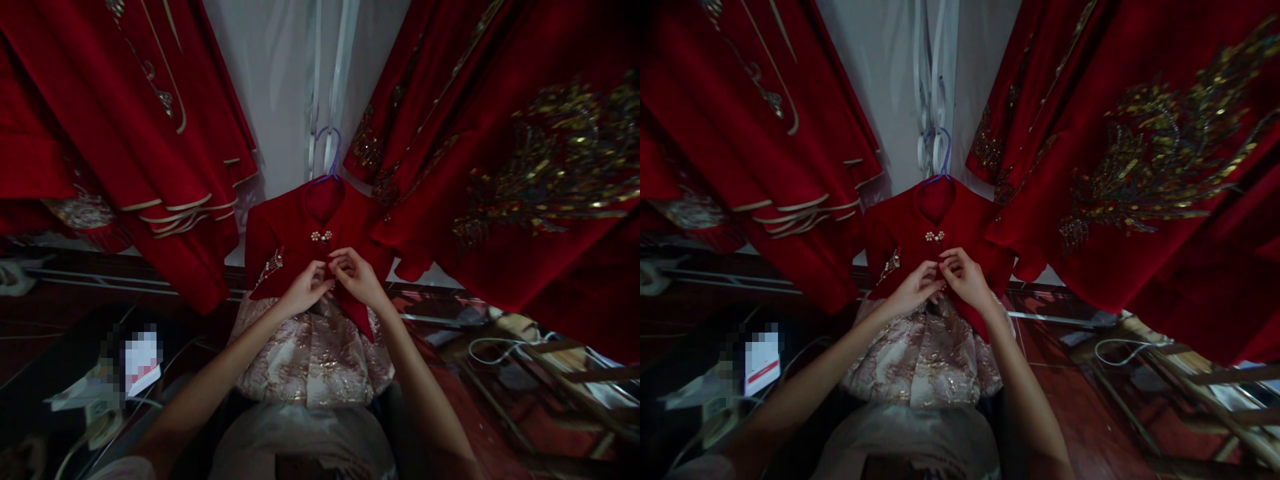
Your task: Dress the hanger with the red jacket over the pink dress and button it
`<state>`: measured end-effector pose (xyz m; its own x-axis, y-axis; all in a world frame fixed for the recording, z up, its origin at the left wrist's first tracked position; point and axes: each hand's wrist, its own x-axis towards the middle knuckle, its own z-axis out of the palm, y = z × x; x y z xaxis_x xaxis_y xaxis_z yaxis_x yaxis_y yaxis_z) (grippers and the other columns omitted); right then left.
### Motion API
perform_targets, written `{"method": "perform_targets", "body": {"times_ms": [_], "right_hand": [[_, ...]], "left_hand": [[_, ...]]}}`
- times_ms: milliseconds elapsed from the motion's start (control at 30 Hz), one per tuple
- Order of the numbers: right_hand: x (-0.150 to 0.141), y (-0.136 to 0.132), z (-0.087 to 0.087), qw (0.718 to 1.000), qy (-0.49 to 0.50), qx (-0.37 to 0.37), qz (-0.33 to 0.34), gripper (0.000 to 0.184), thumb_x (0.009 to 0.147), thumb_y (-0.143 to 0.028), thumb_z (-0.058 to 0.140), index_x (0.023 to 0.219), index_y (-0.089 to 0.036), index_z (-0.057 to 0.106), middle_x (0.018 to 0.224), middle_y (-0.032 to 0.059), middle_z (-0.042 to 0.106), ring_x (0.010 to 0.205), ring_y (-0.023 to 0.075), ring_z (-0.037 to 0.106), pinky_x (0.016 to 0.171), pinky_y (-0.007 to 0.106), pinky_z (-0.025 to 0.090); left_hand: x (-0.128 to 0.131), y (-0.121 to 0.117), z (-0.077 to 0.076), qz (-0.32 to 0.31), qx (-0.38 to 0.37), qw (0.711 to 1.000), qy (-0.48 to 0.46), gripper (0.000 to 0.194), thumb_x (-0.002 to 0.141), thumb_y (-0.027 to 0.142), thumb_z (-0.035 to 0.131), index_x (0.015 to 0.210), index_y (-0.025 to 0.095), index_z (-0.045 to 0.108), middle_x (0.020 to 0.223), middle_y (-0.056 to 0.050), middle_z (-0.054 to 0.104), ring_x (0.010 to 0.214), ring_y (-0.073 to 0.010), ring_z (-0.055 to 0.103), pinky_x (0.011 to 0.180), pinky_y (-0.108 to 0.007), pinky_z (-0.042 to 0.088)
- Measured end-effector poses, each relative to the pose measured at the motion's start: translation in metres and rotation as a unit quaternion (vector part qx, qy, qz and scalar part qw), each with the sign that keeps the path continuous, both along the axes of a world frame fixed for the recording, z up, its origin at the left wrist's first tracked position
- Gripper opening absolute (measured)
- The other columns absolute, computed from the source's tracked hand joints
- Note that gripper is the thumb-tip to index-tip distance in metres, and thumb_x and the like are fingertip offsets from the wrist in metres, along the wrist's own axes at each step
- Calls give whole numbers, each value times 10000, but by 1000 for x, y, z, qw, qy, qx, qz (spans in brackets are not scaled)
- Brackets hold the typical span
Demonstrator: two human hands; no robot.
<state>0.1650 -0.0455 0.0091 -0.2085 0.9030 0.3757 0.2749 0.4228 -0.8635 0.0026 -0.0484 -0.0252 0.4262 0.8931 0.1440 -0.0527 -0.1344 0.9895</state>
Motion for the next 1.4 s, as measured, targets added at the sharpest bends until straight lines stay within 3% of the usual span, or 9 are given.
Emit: {"method": "perform_targets", "body": {"times_ms": [133,233,500,767,900,1000,1100,1200,1400], "right_hand": [[2,-6,7,999,-15,-1,-42,236,832,-384,582,989,-212,544,765,5,594,648,120,575,521,223,473],[-2,-14,10,999,-39,-17,3,299,788,-405,637,989,-212,526,752,-6,591,617,113,566,522,227,478],[-24,-23,5,1000,-7,-17,-1,328,703,-275,682,934,-231,454,729,-39,566,617,114,574,555,234,487],[-23,-19,4,1000,6,-13,-4,344,706,-312,690,973,-225,491,796,-7,593,692,129,588,586,244,498],[-20,-19,6,1000,5,-21,-15,263,730,-290,664,910,-221,485,740,-20,568,656,120,569,562,230,475],[-14,-17,10,999,24,-27,-27,264,725,-293,675,890,-218,482,748,-13,568,656,118,568,556,225,464],[-6,-13,14,996,71,-23,-37,279,725,-317,685,881,-223,474,768,-11,556,650,113,563,549,221,460],[-1,-9,16,987,140,5,-82,300,717,-336,701,847,-229,452,805,-15,526,640,96,548,565,215,464],[6,-2,19,943,236,99,-213,316,766,-380,653,832,-242,376,825,-5,503,757,116,571,756,267,505]], "left_hand": [[-2,-4,3,20,-28,999,29,269,801,349,569,973,187,440,738,45,533,464,-76,564,411,-185,441],[-8,-2,14,78,9,996,33,185,823,353,520,873,179,485,622,65,505,447,-70,513,428,-178,414],[-21,5,21,139,139,978,66,243,854,365,518,854,157,643,846,-22,675,814,-153,615,738,-246,494],[-22,5,12,143,112,983,22,312,797,418,626,945,144,642,869,-47,657,677,-128,639,597,-241,548],[-24,4,17,219,228,943,100,251,835,368,591,986,176,647,1023,-76,587,922,-171,625,816,-316,546],[-31,11,14,293,304,885,196,444,814,297,620,1243,220,532,1240,-112,485,1220,-246,470,1063,-451,379],[-36,18,3,260,311,874,268,659,794,248,630,1392,226,354,1428,-146,309,1353,-292,315,1112,-498,294],[-37,20,-8,190,309,883,297,573,805,223,600,1345,211,407,1463,-144,248,1380,-294,275,1117,-477,296],[-32,15,-11,173,301,898,272,409,842,242,553,1242,202,482,1209,-106,476,1149,-223,519,1012,-396,420]]}}
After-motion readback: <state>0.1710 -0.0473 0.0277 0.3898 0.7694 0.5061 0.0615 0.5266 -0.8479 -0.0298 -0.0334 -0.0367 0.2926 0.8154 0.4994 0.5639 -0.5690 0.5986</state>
